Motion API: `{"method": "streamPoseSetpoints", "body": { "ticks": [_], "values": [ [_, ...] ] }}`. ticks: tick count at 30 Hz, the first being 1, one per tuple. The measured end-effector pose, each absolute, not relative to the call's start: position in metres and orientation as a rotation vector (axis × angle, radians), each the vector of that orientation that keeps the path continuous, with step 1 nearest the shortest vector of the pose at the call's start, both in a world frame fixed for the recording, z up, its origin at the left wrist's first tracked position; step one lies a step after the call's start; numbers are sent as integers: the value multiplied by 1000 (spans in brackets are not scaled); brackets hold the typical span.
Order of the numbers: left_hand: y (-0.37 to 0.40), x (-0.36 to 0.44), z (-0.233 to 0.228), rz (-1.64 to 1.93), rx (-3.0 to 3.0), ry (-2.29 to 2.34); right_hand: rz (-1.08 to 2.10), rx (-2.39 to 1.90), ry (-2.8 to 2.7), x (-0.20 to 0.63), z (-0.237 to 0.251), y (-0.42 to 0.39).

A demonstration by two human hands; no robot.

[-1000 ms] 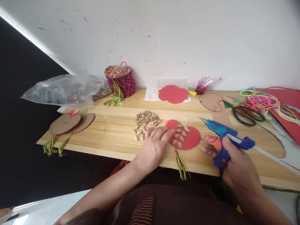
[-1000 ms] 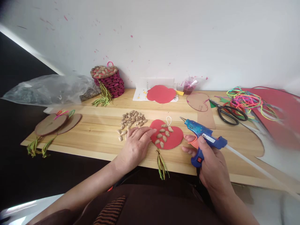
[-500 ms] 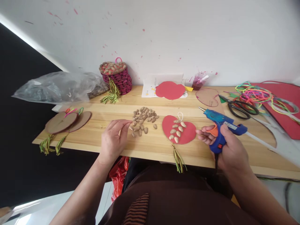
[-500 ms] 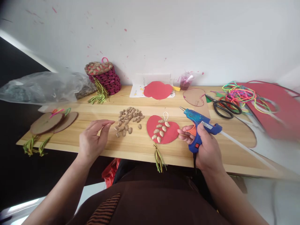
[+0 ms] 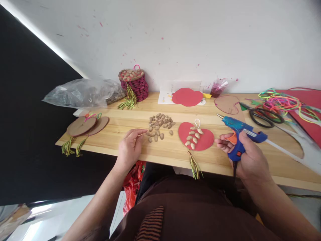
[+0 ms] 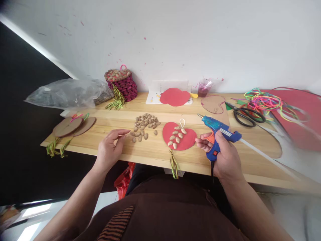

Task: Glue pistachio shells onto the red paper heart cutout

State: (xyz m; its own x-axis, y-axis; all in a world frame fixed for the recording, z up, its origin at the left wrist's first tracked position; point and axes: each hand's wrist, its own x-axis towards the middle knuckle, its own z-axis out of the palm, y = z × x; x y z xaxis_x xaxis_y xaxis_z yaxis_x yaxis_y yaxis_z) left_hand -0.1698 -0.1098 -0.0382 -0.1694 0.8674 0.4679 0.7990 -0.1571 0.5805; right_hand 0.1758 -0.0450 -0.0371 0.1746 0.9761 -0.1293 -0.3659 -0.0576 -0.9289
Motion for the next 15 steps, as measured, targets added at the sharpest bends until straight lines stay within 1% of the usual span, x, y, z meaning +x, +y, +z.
{"method": "streamPoseSetpoints", "body": {
  "ticks": [7, 15],
  "values": [
    [-106, -170, -42, 1225, 2035, 1909, 1287, -1090, -778, 177, -39, -43],
    [-93, -155, -45, 1100, 2192, 1854, 1285, -1097, -783, 178, -42, -42]
  ]
}}
